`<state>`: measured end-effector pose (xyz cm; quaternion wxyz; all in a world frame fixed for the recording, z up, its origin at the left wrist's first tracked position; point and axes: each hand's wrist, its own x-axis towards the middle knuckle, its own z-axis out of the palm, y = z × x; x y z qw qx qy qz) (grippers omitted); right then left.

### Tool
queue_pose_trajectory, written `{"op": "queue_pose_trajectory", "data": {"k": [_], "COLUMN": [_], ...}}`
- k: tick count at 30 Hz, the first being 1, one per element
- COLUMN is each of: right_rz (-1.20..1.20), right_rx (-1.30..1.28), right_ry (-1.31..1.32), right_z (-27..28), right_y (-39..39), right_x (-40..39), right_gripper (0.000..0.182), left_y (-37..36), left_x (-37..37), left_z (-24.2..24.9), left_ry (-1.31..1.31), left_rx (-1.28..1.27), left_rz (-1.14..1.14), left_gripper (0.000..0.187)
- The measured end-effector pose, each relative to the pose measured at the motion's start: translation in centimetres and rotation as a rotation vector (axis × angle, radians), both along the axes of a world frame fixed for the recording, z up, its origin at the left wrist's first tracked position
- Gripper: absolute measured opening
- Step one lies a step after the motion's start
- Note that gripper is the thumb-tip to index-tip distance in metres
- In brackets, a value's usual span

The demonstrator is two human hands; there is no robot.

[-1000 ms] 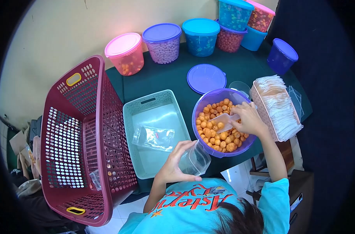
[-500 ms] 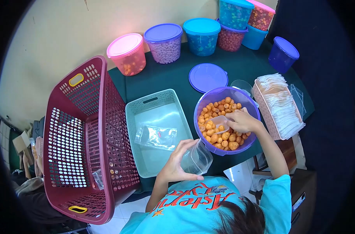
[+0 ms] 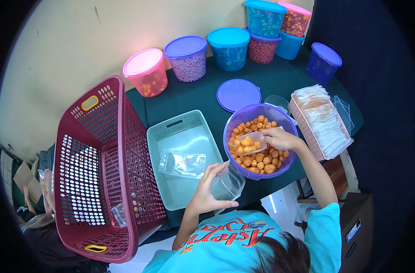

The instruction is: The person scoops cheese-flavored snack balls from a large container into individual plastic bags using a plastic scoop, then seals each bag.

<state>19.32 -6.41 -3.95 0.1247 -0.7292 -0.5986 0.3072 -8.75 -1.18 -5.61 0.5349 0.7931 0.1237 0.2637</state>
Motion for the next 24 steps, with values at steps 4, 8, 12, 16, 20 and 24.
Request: {"op": "queue_pose_trajectory", "data": {"k": [4,8,12,16,20,24], "right_rz": [-0.087,-0.058,0.110,0.212,0.357,0.482], "right_rx": [0.056,0.051,0.036,0.021,0.120,0.144], "right_ry": [0.115,0.141,0.021,-0.068,-0.458,-0.785], "right_z": [1.1,3.1,5.9,8.5,11.0,12.2], "right_y": [-0.6,-1.4,-1.9,-1.7,-1.3,-0.4], "right_x": [0.6,0.1,-0.9,-2.2,-4.1,-7.1], "right_gripper": [0.027,0.028,0.029,0.028,0.026,0.022], "left_y": [-0.3,-1.3,-2.3,-2.5,-2.5,-2.1], "left_x": [0.4,0.8,1.3,1.9,3.0,4.0], "left_z": [-0.7,-0.6,-0.1,0.1,-0.1,1.2], "left_ry": [0.022,0.017,0.018,0.030,0.013,0.027], "left_rx": [-0.041,-0.011,-0.017,0.050,-0.007,0.065], "left_rz": [0.048,0.089,0.184,0.295,0.373,0.376], "left_gripper": [0.093,0.092,0.088,0.078,0.071,0.069]}}
